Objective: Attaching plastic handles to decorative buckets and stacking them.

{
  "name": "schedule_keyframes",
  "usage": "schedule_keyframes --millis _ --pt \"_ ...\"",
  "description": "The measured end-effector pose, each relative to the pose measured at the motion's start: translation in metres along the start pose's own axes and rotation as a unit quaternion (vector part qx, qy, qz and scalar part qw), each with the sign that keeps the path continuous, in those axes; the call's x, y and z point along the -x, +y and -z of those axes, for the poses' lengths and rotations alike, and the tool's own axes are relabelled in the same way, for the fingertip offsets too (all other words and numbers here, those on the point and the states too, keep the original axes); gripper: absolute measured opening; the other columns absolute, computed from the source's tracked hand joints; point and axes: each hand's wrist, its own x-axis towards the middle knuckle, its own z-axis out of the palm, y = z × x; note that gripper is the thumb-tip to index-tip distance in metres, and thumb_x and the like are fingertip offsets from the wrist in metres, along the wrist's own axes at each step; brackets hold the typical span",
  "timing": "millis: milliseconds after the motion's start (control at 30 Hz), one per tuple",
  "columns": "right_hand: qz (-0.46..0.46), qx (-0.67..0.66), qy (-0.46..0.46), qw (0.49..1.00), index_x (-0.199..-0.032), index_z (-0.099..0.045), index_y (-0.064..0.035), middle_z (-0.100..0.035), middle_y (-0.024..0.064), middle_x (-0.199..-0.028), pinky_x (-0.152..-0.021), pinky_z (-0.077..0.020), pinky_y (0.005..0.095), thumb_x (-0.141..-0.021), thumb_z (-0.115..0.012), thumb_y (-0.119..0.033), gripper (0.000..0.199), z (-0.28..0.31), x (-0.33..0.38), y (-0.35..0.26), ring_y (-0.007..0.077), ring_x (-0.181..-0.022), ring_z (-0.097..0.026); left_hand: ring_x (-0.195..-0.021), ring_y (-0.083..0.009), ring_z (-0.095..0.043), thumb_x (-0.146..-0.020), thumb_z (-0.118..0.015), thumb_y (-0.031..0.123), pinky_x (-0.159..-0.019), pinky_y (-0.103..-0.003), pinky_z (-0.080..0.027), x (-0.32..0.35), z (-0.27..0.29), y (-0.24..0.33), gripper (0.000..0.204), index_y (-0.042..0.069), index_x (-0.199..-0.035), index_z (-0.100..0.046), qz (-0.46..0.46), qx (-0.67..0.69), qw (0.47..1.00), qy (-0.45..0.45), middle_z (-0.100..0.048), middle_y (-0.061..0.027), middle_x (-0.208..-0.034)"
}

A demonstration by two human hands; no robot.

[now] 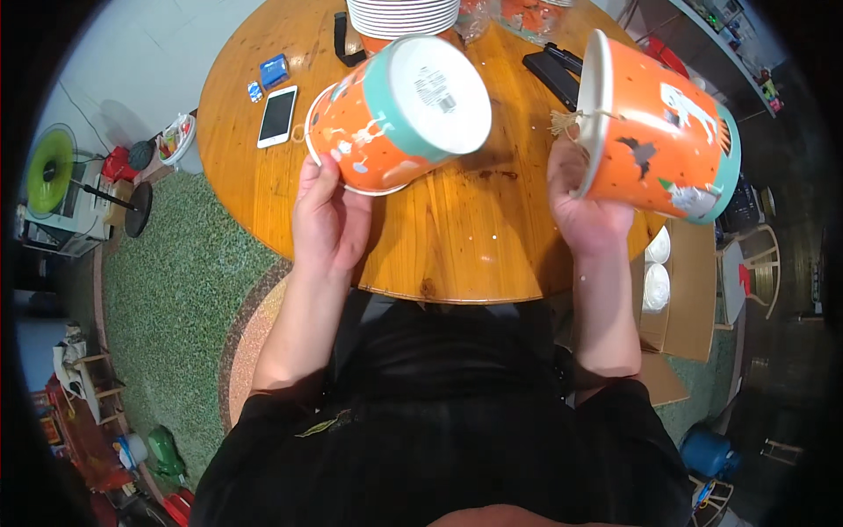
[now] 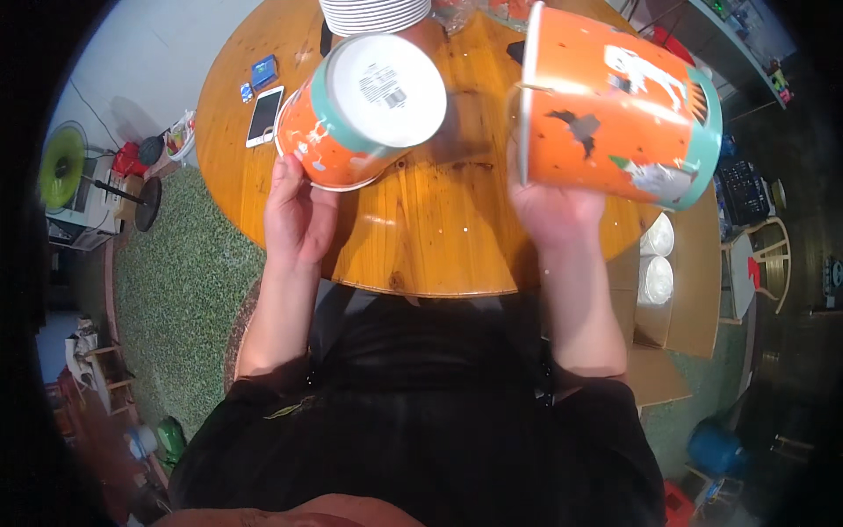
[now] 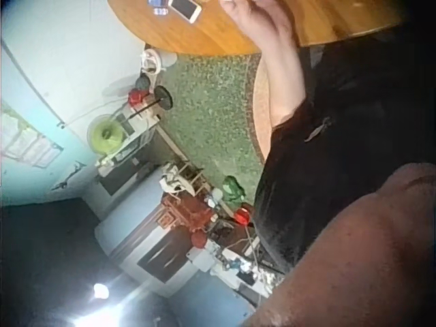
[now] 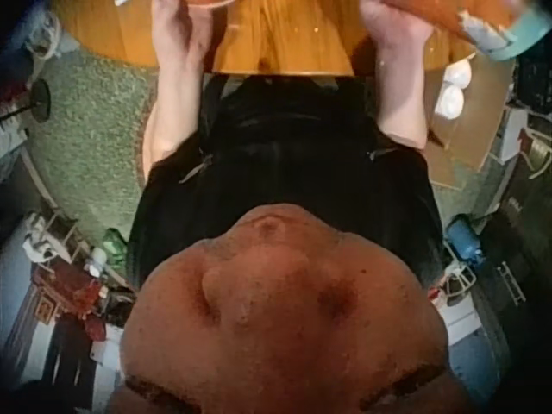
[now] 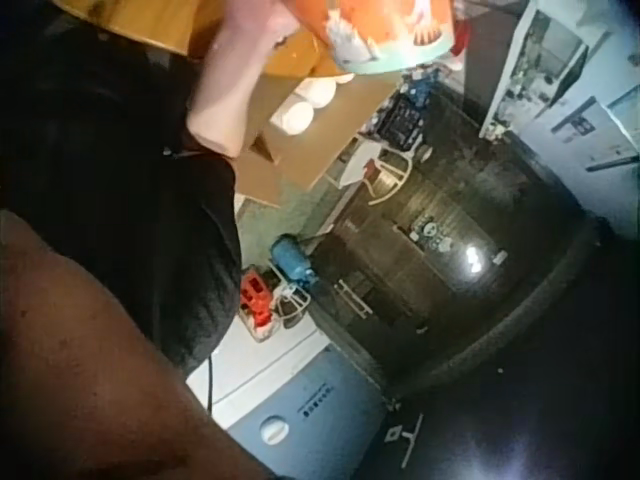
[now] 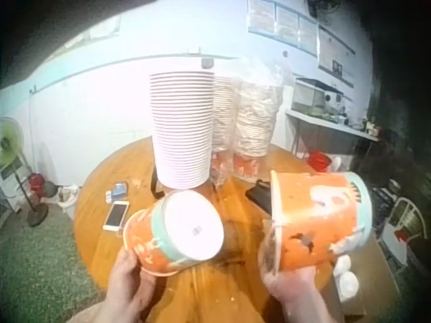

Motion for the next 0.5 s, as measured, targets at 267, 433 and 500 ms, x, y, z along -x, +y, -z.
schedule_keyframes --millis 267,433,500 --pt "-0.195 -0.061 -0.093 0.974 -0.133 -0.055 0.0131 -0.058 0.0045 -0.095 -0.062 -0.0544 0.0279 -0.103 -0.068 -0.031 0.055 0.012 0.019 0.018 0.0117 -0.071 -0.058 -0.146 -0.0287 -0.056 -0.113 -0.06 0.022 -0.126 -0.054 -0.042 0.002 -0.038 0.011 0.042 0.006 -0.151 -0.052 -0.073 -0.046 0.994 -0.07 -0.06 -0.0116 -0.156" --pt "-0.1 0.09 -0.178 0.975 -0.147 -0.061 -0.0136 -0.067 0.0042 -0.146 -0.115 -0.0518 0.0488 -0.108 -0.061 -0.047 0.051 0.017 0.021 0.043 0.0286 -0.137 -0.059 -0.133 -0.0264 -0.066 -0.112 -0.063 0.015 -0.117 -0.05 -0.051 0.013 -0.046 -0.005 0.026 0.006 -0.137 -0.06 -0.062 -0.017 0.994 -0.093 -0.069 -0.0129 -0.142" --pt "-0.122 0.061 -0.179 0.974 -0.158 -0.054 -0.0134 -0.055 0.0105 -0.162 -0.126 -0.0404 0.0583 -0.11 -0.056 -0.051 0.061 0.01 0.021 0.048 0.0338 -0.149 -0.051 -0.134 -0.0266 -0.066 -0.112 -0.064 0.016 -0.118 -0.05 -0.05 0.015 -0.042 -0.008 0.028 0.005 -0.138 -0.06 -0.053 -0.013 0.995 -0.081 -0.069 -0.0131 -0.144"
